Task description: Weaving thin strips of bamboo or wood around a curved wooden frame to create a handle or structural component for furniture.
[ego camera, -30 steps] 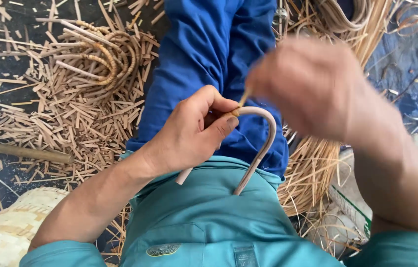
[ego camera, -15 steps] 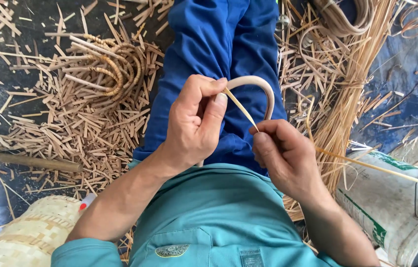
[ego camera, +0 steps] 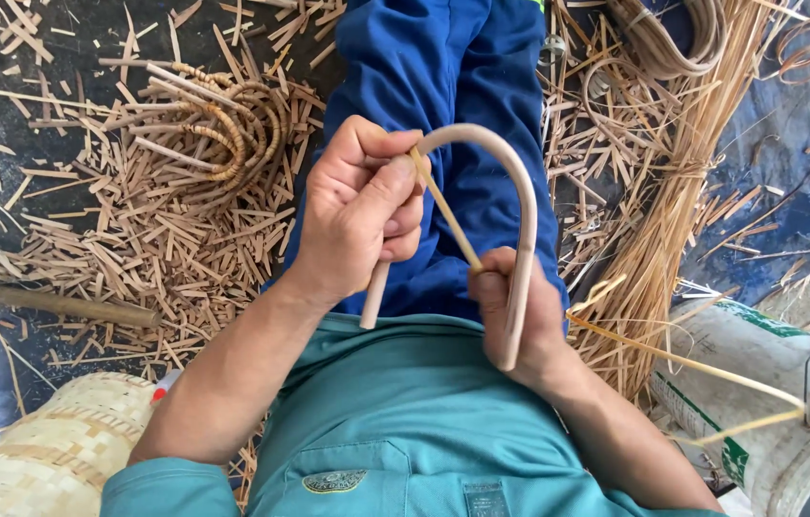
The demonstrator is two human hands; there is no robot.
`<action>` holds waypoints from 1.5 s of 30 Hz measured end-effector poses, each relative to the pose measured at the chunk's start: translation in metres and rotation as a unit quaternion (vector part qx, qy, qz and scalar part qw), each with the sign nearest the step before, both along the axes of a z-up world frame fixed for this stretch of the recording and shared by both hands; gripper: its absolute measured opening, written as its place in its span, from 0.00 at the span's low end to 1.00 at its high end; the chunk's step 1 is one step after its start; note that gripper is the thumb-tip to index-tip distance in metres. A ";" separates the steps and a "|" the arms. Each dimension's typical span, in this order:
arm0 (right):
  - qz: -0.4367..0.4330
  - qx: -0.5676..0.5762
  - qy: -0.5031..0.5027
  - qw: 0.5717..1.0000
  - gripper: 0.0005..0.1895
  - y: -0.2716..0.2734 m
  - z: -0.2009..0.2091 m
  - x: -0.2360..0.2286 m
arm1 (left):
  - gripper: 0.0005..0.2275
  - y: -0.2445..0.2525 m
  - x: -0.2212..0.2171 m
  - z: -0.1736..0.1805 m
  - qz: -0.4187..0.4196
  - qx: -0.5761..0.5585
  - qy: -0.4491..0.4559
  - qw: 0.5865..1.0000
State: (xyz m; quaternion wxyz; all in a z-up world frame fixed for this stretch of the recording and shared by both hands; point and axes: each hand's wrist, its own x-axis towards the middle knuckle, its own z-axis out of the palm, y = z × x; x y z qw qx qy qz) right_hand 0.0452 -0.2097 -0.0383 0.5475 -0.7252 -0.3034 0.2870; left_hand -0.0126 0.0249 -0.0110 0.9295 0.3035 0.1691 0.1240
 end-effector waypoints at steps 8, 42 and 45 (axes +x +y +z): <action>0.037 -0.071 0.060 0.995 0.06 -0.008 -0.013 0.055 | 0.04 -0.011 -0.016 0.007 -0.127 0.073 0.013 0.989; 0.165 -0.134 0.086 0.973 0.05 -0.020 0.075 0.063 | 0.09 -0.021 -0.015 0.035 -0.168 0.099 0.031 0.980; 0.180 -0.161 0.130 0.962 0.05 -0.021 0.071 0.061 | 0.10 -0.008 -0.018 0.038 -0.265 0.052 0.026 0.962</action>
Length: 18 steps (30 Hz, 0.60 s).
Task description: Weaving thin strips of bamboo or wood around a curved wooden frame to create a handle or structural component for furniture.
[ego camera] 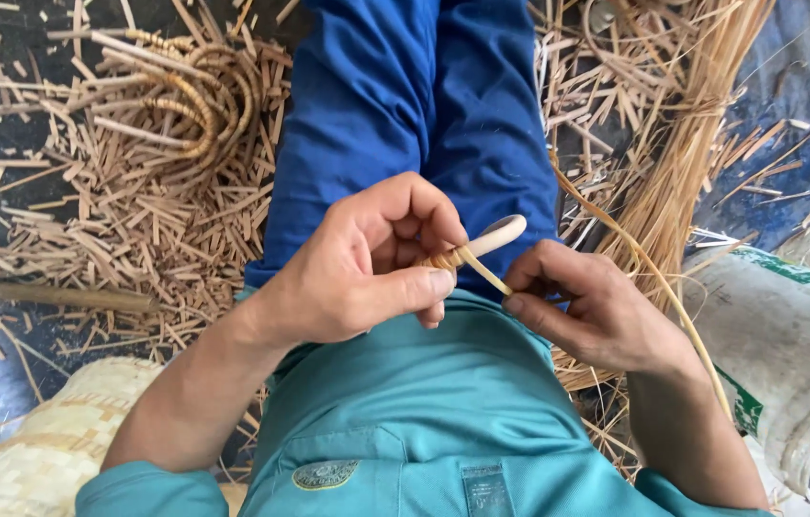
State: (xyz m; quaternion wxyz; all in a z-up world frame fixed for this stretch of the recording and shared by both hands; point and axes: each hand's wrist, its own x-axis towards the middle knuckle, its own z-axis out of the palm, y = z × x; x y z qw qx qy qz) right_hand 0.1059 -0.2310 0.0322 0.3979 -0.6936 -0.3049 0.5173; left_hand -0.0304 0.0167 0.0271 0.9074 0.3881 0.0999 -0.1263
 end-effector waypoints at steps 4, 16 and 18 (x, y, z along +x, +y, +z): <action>0.001 -0.073 0.014 0.997 0.06 0.000 -0.010 -0.005 | 0.10 0.008 -0.005 -0.007 -0.030 -0.019 -0.023 0.999; -0.043 0.057 0.080 0.994 0.05 0.021 -0.021 -0.034 | 0.07 -0.009 -0.005 -0.038 0.161 0.265 -0.059 0.949; -0.152 0.056 0.112 0.980 0.06 0.035 -0.023 -0.043 | 0.06 -0.014 -0.004 -0.047 0.251 0.279 -0.037 0.926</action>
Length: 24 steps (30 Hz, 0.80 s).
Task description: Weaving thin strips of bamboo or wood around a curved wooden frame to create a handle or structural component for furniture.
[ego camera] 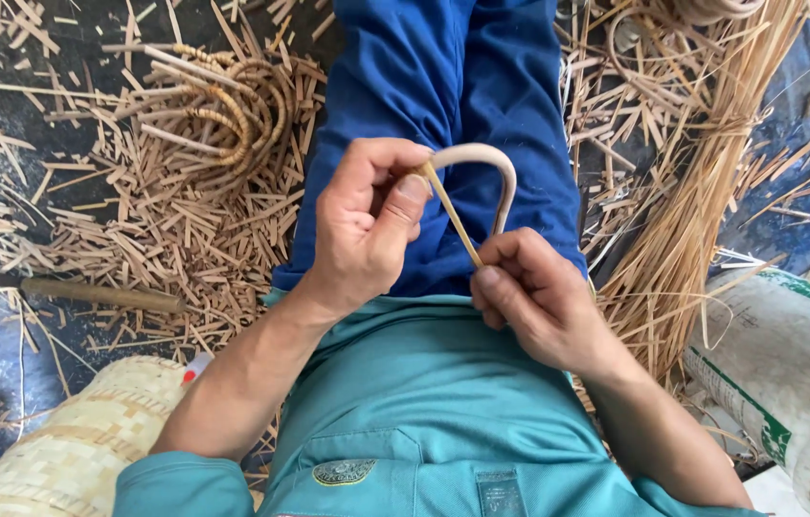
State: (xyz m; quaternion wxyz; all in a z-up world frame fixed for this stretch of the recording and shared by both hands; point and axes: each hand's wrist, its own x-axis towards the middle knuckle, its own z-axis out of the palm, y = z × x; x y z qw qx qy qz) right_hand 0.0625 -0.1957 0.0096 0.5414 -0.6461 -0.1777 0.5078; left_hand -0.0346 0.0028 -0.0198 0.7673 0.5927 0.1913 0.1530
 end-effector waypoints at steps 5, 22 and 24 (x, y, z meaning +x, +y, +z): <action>-0.041 0.021 -0.082 0.996 0.07 0.023 0.010 -0.015 | 0.05 0.003 0.017 -0.012 0.042 -0.256 -0.099 0.961; -0.107 0.173 -0.029 0.979 0.07 -0.007 -0.053 -0.013 | 0.06 -0.011 -0.001 -0.004 -0.065 -0.420 -0.034 0.905; -0.092 0.094 -0.008 0.991 0.07 -0.016 -0.050 -0.008 | 0.06 -0.010 -0.002 -0.003 -0.085 -0.397 -0.052 0.912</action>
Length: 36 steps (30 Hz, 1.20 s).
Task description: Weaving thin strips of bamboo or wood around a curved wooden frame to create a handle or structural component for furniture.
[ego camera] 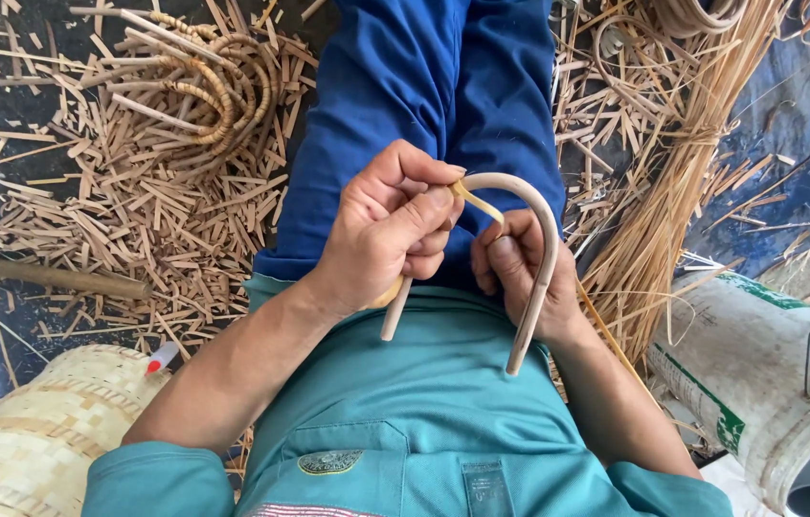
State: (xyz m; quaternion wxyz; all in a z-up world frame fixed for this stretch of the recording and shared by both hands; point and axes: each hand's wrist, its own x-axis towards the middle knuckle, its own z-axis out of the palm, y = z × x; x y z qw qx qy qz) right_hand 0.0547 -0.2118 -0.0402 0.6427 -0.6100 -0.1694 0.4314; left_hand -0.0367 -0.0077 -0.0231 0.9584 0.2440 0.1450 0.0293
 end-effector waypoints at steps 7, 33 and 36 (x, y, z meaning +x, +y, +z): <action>0.049 -0.191 -0.049 0.979 0.10 -0.014 -0.005 0.030 | 0.06 -0.011 -0.002 0.009 -0.027 0.085 -0.018 0.996; 0.057 -0.215 -0.069 0.972 0.07 0.011 0.088 0.033 | 0.05 -0.004 0.024 0.024 0.126 0.400 0.005 0.908; 0.020 -0.082 -0.066 0.994 0.07 0.016 0.085 0.022 | 0.05 -0.005 0.028 0.011 0.134 0.344 0.001 0.929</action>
